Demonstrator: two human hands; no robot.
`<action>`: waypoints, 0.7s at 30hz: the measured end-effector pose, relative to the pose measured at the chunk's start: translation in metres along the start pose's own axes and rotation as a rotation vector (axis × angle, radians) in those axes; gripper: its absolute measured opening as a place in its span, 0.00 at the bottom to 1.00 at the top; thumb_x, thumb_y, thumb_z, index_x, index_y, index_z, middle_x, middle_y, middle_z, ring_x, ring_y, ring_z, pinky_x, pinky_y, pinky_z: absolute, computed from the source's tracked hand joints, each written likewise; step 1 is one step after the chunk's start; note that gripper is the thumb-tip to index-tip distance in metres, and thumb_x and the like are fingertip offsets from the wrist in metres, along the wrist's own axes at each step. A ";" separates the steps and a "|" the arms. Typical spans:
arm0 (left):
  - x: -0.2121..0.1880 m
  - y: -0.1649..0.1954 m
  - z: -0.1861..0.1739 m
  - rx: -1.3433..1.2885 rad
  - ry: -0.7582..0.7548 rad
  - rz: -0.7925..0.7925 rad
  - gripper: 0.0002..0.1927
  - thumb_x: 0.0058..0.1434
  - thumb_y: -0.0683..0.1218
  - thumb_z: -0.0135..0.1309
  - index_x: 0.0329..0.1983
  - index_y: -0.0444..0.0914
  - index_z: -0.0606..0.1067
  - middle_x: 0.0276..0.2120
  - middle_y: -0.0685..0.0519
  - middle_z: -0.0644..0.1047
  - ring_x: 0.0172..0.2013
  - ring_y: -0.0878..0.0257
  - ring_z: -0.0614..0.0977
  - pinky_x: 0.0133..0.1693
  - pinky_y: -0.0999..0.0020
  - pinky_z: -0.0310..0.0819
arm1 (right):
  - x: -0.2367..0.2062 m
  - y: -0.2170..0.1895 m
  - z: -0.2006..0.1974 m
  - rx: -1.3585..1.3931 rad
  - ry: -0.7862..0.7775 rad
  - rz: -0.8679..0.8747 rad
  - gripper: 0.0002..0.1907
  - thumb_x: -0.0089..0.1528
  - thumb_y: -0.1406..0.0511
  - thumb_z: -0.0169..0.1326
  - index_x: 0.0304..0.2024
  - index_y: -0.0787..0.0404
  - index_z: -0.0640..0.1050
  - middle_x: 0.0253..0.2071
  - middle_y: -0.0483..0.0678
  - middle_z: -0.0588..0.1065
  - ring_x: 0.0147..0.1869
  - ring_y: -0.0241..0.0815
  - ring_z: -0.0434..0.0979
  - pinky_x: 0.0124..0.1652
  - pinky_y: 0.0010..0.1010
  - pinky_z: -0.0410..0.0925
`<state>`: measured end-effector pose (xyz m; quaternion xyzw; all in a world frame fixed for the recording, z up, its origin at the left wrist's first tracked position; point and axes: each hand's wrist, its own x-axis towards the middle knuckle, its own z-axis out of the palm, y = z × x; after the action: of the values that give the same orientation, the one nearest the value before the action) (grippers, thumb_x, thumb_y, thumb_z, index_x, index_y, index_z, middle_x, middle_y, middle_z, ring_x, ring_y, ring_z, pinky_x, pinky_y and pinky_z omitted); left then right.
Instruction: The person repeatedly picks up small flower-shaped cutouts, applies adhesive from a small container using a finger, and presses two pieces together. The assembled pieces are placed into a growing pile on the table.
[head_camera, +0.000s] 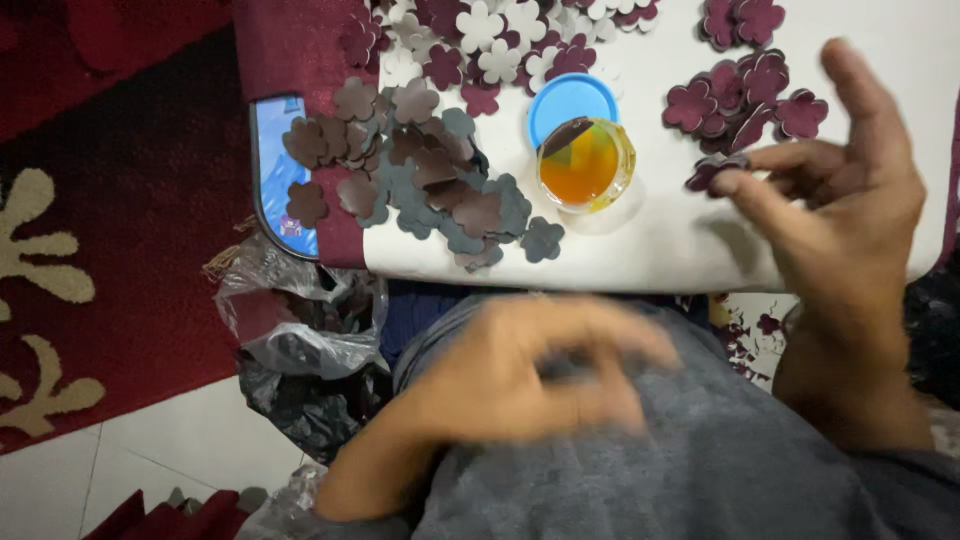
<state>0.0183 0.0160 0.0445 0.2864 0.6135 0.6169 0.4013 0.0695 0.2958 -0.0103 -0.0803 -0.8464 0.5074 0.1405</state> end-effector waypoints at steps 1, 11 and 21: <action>-0.003 0.008 0.005 -0.028 -0.107 0.055 0.19 0.67 0.43 0.66 0.60 0.38 0.79 0.35 0.54 0.84 0.36 0.68 0.84 0.45 0.71 0.81 | 0.002 0.009 -0.005 -0.079 0.020 -0.053 0.43 0.71 0.83 0.63 0.79 0.72 0.52 0.79 0.68 0.59 0.57 0.49 0.82 0.45 0.25 0.76; 0.011 0.047 0.052 -0.099 -0.349 0.431 0.16 0.67 0.43 0.65 0.57 0.38 0.79 0.37 0.54 0.83 0.37 0.65 0.83 0.45 0.69 0.79 | -0.034 0.072 -0.029 -0.310 0.219 -0.077 0.39 0.73 0.82 0.50 0.81 0.63 0.48 0.66 0.61 0.70 0.53 0.39 0.77 0.44 0.18 0.73; 0.014 0.044 0.042 -0.061 -0.346 0.487 0.13 0.67 0.42 0.64 0.54 0.39 0.79 0.40 0.54 0.82 0.39 0.62 0.82 0.45 0.67 0.78 | -0.025 0.083 -0.008 -0.294 0.207 -0.110 0.43 0.71 0.79 0.57 0.81 0.59 0.50 0.54 0.53 0.76 0.55 0.37 0.79 0.48 0.19 0.72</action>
<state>0.0403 0.0531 0.0898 0.5140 0.4303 0.6551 0.3485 0.0948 0.3348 -0.0837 -0.1055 -0.8956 0.3587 0.2410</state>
